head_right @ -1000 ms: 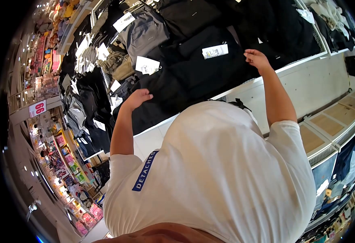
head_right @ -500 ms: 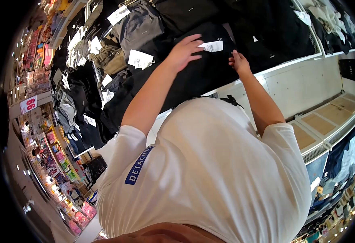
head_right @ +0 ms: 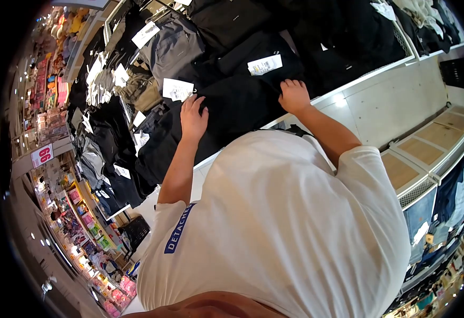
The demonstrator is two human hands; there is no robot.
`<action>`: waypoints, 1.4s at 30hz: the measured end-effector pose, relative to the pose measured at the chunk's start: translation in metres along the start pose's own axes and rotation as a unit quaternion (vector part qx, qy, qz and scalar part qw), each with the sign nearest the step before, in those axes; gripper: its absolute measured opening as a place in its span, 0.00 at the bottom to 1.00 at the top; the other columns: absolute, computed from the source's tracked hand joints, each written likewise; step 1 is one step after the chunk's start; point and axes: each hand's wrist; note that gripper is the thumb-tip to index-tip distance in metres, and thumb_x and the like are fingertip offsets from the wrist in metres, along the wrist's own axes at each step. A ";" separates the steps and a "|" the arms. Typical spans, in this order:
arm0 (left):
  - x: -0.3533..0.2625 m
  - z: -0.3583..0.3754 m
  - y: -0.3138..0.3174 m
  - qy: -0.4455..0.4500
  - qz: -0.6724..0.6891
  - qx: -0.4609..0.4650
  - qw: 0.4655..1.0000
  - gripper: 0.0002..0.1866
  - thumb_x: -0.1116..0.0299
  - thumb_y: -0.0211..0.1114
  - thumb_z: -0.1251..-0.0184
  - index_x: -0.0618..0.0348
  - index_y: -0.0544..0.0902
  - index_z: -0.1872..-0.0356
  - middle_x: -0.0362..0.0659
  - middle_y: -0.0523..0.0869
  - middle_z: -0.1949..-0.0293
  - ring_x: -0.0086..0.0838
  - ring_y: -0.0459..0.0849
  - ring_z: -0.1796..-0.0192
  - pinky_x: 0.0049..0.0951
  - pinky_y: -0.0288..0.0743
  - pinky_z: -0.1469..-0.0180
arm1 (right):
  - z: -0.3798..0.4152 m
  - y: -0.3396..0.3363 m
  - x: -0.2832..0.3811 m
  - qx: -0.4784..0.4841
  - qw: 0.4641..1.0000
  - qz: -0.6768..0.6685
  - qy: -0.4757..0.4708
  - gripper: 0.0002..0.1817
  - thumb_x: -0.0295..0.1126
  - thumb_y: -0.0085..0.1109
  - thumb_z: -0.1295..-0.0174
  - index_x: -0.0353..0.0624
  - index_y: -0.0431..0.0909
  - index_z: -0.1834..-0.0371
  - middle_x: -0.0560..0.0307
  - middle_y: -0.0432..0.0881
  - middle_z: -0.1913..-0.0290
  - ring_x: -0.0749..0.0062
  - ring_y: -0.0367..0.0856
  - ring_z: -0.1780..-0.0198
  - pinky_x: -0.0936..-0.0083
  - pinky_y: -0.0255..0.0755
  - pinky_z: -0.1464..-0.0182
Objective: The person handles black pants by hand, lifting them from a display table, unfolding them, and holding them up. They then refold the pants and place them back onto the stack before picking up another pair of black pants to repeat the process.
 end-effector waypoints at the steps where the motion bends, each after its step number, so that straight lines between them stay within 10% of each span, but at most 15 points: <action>1: -0.004 0.004 0.001 0.001 0.002 -0.002 1.000 0.19 0.71 0.67 0.37 0.56 0.85 0.44 0.50 0.81 0.36 0.48 0.75 0.32 0.46 0.67 0.29 | -0.006 0.002 -0.005 0.004 1.000 0.018 -0.021 0.23 0.48 0.68 0.42 0.43 0.84 0.50 0.48 0.85 0.42 0.51 0.80 0.38 0.54 0.70 0.34; 5: -0.014 0.032 0.004 0.002 0.019 0.011 1.000 0.19 0.72 0.67 0.37 0.58 0.84 0.43 0.53 0.79 0.35 0.50 0.73 0.31 0.46 0.65 0.28 | -0.033 -0.033 -0.026 -0.095 0.961 -0.209 0.156 0.13 0.39 0.65 0.41 0.46 0.84 0.56 0.43 0.88 0.60 0.44 0.87 0.55 0.56 0.81 0.51; 12: -0.015 0.101 0.002 -0.006 0.031 0.006 0.999 0.26 0.69 0.71 0.39 0.57 0.80 0.37 0.55 0.76 0.32 0.52 0.72 0.30 0.49 0.64 0.29 | -0.071 -0.020 -0.082 -0.054 0.947 -0.213 0.233 0.28 0.48 0.71 0.40 0.43 0.81 0.41 0.38 0.84 0.43 0.43 0.82 0.40 0.59 0.76 0.38; 15: -0.012 0.123 -0.002 0.000 0.005 0.038 0.999 0.34 0.62 0.77 0.42 0.56 0.78 0.33 0.55 0.71 0.27 0.52 0.69 0.26 0.48 0.63 0.27 | -0.070 0.008 -0.096 0.014 0.883 -0.318 0.344 0.47 0.51 0.77 0.47 0.25 0.72 0.32 0.34 0.78 0.33 0.49 0.78 0.32 0.65 0.71 0.32; 18: -0.005 0.140 -0.004 -0.035 0.004 0.048 0.998 0.36 0.60 0.76 0.40 0.54 0.75 0.30 0.55 0.69 0.26 0.52 0.67 0.24 0.52 0.61 0.26 | -0.060 0.013 -0.095 0.009 0.829 -0.408 0.383 0.41 0.43 0.79 0.47 0.27 0.75 0.34 0.37 0.81 0.36 0.53 0.80 0.35 0.68 0.72 0.34; 26: 0.010 0.166 -0.004 -0.072 -0.019 0.054 0.996 0.39 0.55 0.73 0.35 0.50 0.69 0.24 0.55 0.64 0.23 0.52 0.63 0.22 0.55 0.57 0.24 | -0.057 -0.037 -0.087 -0.072 0.873 -0.384 0.291 0.32 0.44 0.70 0.34 0.28 0.77 0.36 0.41 0.84 0.41 0.61 0.81 0.41 0.73 0.71 0.37; 31: 0.010 0.171 -0.004 -0.081 -0.027 0.054 0.995 0.36 0.54 0.68 0.31 0.50 0.68 0.24 0.55 0.63 0.22 0.52 0.61 0.21 0.57 0.55 0.23 | -0.047 -0.083 -0.065 -0.007 0.758 -0.566 0.323 0.32 0.42 0.68 0.33 0.28 0.73 0.33 0.45 0.82 0.40 0.63 0.80 0.40 0.74 0.72 0.37; 33: 0.013 0.172 -0.003 -0.077 -0.034 0.055 0.995 0.35 0.53 0.66 0.29 0.50 0.68 0.24 0.55 0.62 0.22 0.52 0.60 0.21 0.57 0.53 0.23 | -0.042 -0.086 -0.060 0.173 0.682 -0.624 0.339 0.40 0.37 0.73 0.37 0.29 0.66 0.26 0.42 0.79 0.35 0.58 0.80 0.38 0.71 0.73 0.34; 37: 0.024 0.177 -0.007 -0.119 -0.038 0.034 0.992 0.32 0.56 0.62 0.25 0.52 0.67 0.23 0.54 0.60 0.21 0.51 0.59 0.20 0.55 0.49 0.21 | -0.045 -0.083 -0.042 0.112 0.613 -0.698 0.352 0.53 0.28 0.76 0.43 0.29 0.49 0.19 0.37 0.75 0.32 0.51 0.79 0.36 0.67 0.74 0.33; 42: 0.054 0.195 -0.006 -0.163 -0.028 0.036 0.986 0.31 0.55 0.58 0.23 0.55 0.67 0.24 0.55 0.62 0.21 0.49 0.59 0.20 0.54 0.49 0.21 | -0.043 -0.118 0.003 0.115 0.643 -0.687 0.319 0.29 0.27 0.69 0.37 0.33 0.72 0.33 0.46 0.84 0.43 0.59 0.84 0.42 0.69 0.77 0.37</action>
Point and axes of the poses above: each hand's wrist, its own z-axis away from the middle knuckle, its own y-axis out of the palm, x = y × z
